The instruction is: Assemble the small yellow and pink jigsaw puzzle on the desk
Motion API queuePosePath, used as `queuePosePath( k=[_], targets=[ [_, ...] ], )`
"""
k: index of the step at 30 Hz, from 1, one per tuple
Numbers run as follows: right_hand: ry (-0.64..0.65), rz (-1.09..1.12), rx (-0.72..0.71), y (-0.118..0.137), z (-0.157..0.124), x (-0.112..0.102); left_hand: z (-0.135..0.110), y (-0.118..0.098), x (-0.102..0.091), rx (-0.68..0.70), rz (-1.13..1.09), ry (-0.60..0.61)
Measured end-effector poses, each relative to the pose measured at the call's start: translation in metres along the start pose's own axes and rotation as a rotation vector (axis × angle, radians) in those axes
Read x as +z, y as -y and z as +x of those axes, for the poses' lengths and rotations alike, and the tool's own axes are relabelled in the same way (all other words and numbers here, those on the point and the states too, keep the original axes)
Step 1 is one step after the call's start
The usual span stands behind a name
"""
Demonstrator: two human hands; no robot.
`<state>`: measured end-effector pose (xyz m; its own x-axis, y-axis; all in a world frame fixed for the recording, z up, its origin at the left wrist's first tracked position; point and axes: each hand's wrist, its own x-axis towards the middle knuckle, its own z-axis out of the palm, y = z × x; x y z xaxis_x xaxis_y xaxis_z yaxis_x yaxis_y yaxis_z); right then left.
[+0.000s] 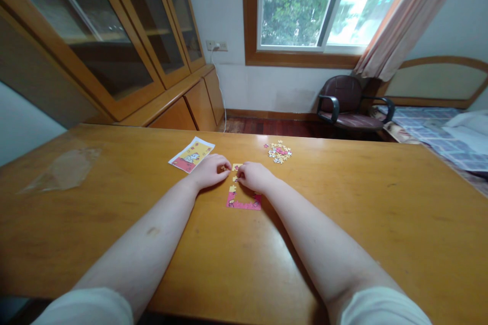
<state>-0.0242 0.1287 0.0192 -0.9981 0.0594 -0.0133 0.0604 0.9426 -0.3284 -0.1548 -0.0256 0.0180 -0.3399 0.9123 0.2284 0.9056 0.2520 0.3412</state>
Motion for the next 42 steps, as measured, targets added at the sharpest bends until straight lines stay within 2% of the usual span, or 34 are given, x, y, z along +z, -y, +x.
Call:
queuePosePath(
  k=[5,11,20,27,35,42],
  targets=[
    [-0.028,-0.031,-0.043,0.002,-0.002,-0.002,-0.001,-0.009,-0.002,0.083,0.064,0.112],
    [-0.046,-0.002,0.018,0.007,0.000,0.002,0.001,-0.011,-0.002,0.074,0.093,0.137],
    [-0.051,0.012,0.041,0.009,0.000,0.005,0.004,-0.017,-0.003,-0.131,-0.028,0.210],
    [-0.099,-0.009,-0.004,0.003,0.002,0.008,0.003,-0.014,0.002,-0.130,-0.040,0.181],
    [-0.154,-0.057,0.063,0.008,0.001,0.010,0.005,-0.012,0.004,-0.040,0.090,0.079],
    [-0.137,-0.029,0.077,0.008,0.002,0.010,0.002,-0.010,0.001,-0.069,0.128,0.031]
  ],
)
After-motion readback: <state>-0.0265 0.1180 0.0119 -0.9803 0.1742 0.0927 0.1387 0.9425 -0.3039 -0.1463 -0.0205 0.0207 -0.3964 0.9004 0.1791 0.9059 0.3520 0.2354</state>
